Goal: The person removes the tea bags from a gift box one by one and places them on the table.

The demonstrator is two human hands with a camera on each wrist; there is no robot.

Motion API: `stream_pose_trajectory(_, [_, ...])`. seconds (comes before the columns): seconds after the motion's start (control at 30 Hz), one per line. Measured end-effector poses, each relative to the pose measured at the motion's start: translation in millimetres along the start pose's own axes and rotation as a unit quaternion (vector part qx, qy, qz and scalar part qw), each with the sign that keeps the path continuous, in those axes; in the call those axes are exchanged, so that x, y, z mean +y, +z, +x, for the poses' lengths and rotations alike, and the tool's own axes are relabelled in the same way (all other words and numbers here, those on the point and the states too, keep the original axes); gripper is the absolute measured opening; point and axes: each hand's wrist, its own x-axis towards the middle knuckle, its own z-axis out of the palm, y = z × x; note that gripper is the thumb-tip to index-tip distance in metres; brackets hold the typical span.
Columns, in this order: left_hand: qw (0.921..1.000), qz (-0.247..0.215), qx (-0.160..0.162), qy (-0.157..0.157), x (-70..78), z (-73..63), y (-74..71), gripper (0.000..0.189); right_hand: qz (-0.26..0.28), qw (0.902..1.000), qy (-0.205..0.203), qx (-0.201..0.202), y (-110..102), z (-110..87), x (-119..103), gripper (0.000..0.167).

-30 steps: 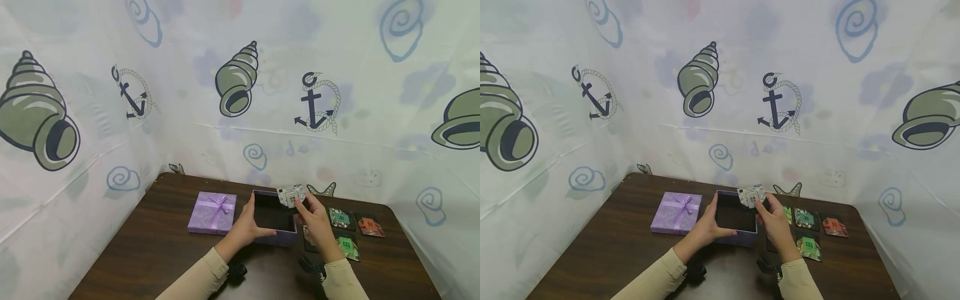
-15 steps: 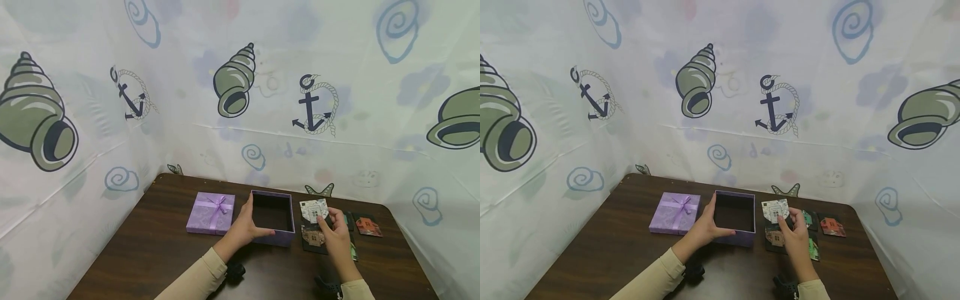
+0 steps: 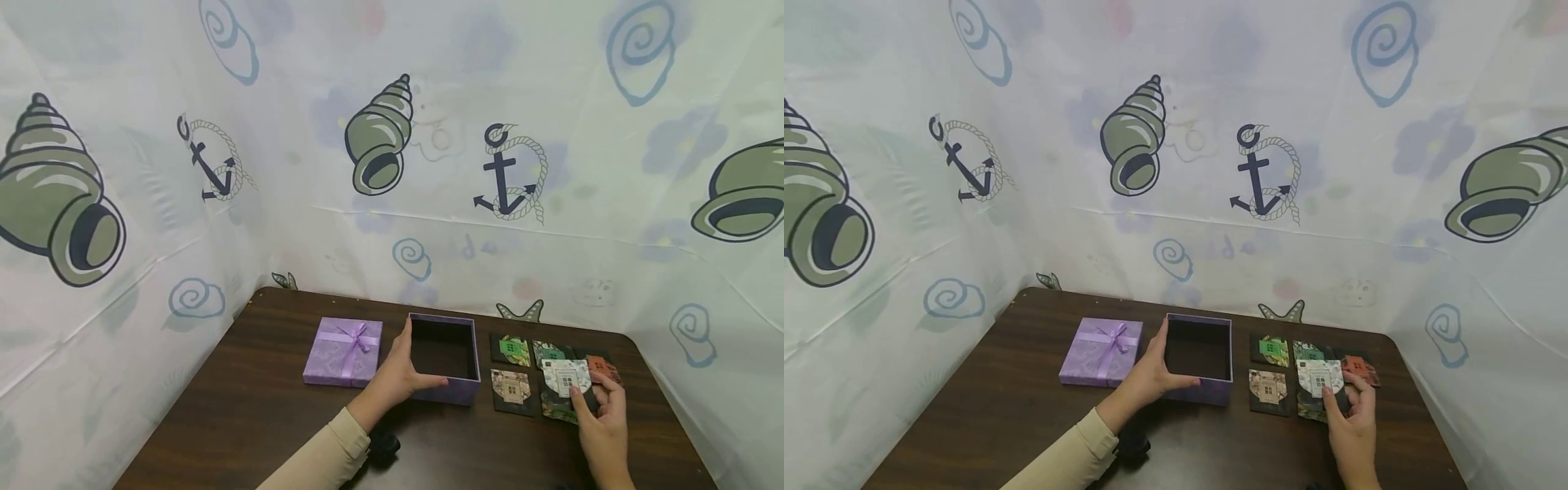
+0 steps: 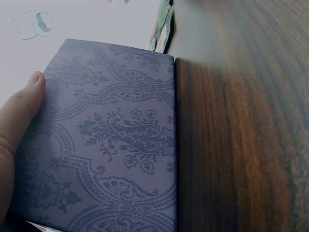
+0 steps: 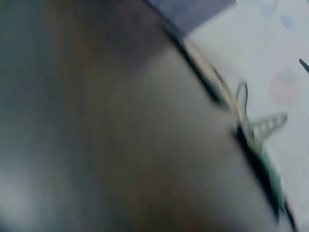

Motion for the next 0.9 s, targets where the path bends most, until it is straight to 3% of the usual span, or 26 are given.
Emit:
stream_pose_trajectory(0.17, [1.0, 0.004, -0.001, -0.003, 0.9, 1.1, -3.2, 0.154, -0.034, 0.9971, 0.059, 0.036, -30, 2.7, 17, 0.054])
stream_pose_trajectory(0.33, [1.0, -0.001, 0.0, -0.005, 0.2, 2.7, -5.9, 0.154, -0.084, 0.9876, 0.123, 0.048, -58, 12.5, 26, 0.046])
stream_pose_trajectory(0.53, [0.9998, 0.0, 0.003, -0.021, -4.8, 0.2, -9.5, 0.154, -0.146, 0.9746, 0.168, 0.019, -66, 21.0, 28, 0.054])
stream_pose_trajectory(0.73, [0.9999, -0.004, 0.008, -0.014, -4.4, 0.6, -13.0, 0.153, -0.301, 0.9416, 0.14, -0.058, -68, 27.8, 32, 0.058])
stream_pose_trajectory(0.8, [0.9999, -0.005, 0.01, -0.013, -3.9, 0.9, -13.6, 0.152, -0.319, 0.9366, 0.129, -0.063, -68, 29.5, 33, 0.054])
stream_pose_trajectory(0.9, [0.9999, -0.006, 0.012, -0.008, -4.9, 1.5, -13.8, 0.151, -0.321, 0.9374, 0.12, -0.065, -69, 29.7, 32, 0.054])
